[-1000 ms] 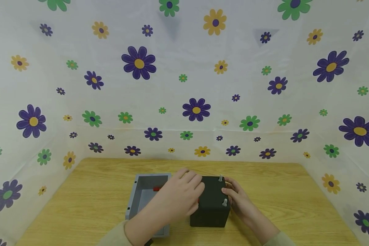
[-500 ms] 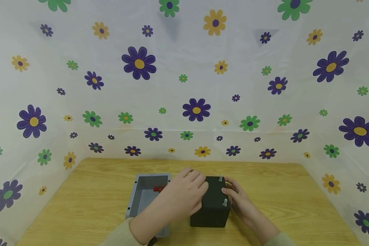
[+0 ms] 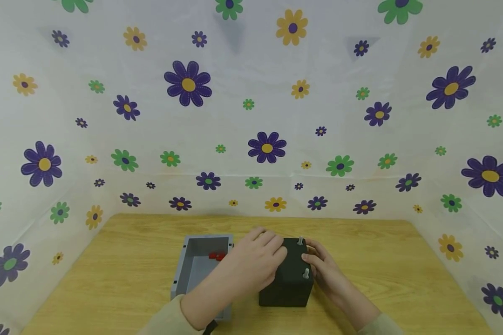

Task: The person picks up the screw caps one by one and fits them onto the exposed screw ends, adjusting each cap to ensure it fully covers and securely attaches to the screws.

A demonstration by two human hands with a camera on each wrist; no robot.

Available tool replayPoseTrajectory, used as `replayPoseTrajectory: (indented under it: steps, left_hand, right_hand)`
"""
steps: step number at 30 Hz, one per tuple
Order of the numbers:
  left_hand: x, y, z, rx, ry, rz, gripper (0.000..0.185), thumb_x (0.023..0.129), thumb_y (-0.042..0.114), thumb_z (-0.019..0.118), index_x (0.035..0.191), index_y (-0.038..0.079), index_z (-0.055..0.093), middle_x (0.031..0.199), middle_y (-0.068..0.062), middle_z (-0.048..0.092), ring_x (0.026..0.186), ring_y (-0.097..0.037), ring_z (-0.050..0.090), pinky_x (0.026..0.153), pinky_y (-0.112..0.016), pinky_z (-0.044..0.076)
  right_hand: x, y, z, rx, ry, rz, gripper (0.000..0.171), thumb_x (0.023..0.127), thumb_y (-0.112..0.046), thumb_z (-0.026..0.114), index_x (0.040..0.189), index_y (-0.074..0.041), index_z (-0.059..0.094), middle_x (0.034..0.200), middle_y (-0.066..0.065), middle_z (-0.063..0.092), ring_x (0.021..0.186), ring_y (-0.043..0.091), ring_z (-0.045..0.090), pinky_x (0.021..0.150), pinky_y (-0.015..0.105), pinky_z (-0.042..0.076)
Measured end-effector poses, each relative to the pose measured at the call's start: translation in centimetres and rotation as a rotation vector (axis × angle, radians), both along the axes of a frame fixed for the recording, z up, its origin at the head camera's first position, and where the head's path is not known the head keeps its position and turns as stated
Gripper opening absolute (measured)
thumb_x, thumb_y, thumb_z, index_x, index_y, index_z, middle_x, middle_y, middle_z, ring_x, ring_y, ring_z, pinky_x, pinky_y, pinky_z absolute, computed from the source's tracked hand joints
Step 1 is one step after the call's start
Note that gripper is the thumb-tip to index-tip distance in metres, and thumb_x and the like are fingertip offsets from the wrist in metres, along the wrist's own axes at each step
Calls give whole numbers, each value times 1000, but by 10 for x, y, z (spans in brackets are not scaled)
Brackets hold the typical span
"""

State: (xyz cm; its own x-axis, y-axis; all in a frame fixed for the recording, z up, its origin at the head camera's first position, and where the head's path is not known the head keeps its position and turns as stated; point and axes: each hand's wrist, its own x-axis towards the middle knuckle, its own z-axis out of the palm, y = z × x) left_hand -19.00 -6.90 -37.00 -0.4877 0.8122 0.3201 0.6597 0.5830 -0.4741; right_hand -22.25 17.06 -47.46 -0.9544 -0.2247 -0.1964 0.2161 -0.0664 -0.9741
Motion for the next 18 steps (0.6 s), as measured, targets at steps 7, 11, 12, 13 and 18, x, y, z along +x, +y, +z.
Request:
replayPoseTrajectory:
  steps: [7, 11, 12, 13, 18]
  left_hand:
    - [-1, 4, -4, 21, 21, -14, 14, 98, 30, 71, 110, 23, 74, 114, 7, 72, 112, -14, 66, 108, -31, 53]
    - [-1, 6, -3, 10, 12, -9, 14, 100, 30, 70, 112, 23, 73, 116, 7, 72, 113, -13, 66, 109, -31, 53]
    - [-1, 7, -3, 6, 14, -7, 14, 100, 30, 69, 112, 23, 73, 117, 7, 72, 114, -13, 66, 109, -31, 52]
    - [-1, 7, -3, 3, 16, -7, 14, 101, 30, 69, 112, 23, 73, 117, 7, 72, 114, -13, 66, 108, -31, 52]
    - [-2, 10, -5, -4, 29, -17, 13, 101, 31, 69, 111, 24, 73, 116, 8, 72, 113, -12, 66, 106, -30, 52]
  right_hand:
    - [0, 0, 0, -7, 8, 2, 53, 103, -18, 58, 152, -11, 39, 138, 6, 48, 108, 13, 56, 96, 25, 47]
    - [-1, 0, 1, -9, 5, 6, 52, 103, -18, 58, 151, -11, 39, 139, 6, 47, 107, 14, 56, 95, 26, 47]
    - [-1, 0, 1, -7, 5, 6, 52, 103, -19, 58, 151, -11, 39, 139, 6, 47, 107, 14, 55, 95, 26, 46]
    - [-1, 0, 1, -6, 5, 6, 52, 103, -19, 58, 151, -11, 39, 139, 6, 47, 108, 14, 56, 96, 26, 46]
    - [0, 0, 1, 4, 5, 2, 53, 103, -19, 58, 152, -11, 39, 142, 8, 46, 109, 14, 56, 98, 27, 45]
